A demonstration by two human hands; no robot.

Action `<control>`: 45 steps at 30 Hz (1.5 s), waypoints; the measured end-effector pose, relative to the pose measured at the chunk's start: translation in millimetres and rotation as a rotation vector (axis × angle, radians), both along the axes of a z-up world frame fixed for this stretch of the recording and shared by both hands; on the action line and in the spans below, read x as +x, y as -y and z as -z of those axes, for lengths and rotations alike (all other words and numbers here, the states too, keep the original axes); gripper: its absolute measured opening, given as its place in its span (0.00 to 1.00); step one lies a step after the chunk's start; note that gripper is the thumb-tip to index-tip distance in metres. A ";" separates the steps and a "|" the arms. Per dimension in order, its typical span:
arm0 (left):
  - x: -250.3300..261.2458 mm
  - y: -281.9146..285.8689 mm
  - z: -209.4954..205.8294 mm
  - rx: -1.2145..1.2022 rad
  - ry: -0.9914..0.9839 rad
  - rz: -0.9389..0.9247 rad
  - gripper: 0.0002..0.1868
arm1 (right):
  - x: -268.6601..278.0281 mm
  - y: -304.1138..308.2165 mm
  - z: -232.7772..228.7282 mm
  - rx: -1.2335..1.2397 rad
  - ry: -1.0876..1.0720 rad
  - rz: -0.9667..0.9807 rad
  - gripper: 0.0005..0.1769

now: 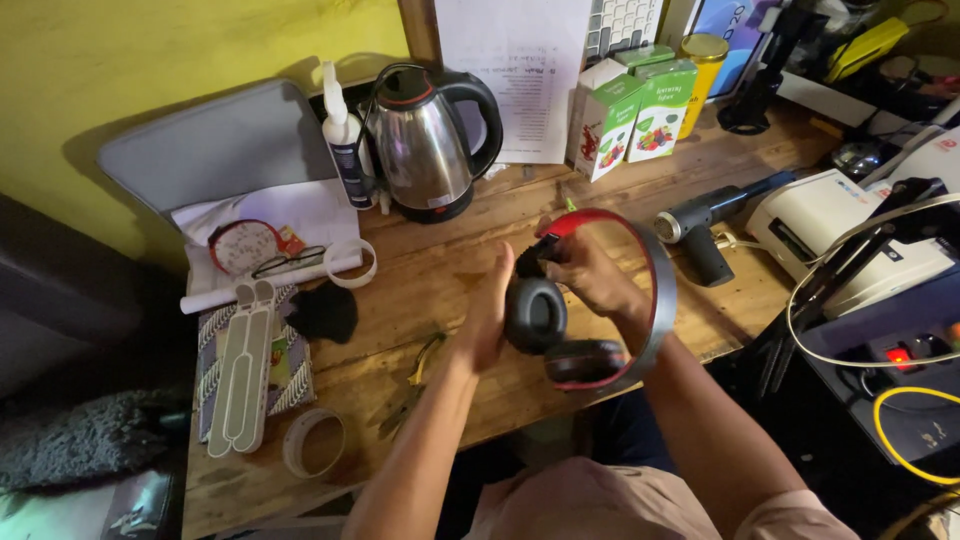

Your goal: Cleaning a pair of headphones with a cloth and then adjusting the base of a microphone boom arm using a screwdriver.

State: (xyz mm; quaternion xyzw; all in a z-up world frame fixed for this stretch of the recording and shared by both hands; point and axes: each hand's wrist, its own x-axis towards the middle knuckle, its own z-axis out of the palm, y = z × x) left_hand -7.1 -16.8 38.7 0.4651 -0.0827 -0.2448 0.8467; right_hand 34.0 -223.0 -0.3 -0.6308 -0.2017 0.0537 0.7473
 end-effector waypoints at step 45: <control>22.8 -11.0 5.4 0.127 -0.021 -0.165 0.38 | -58.3 -12.8 -22.3 -0.047 0.018 0.366 0.11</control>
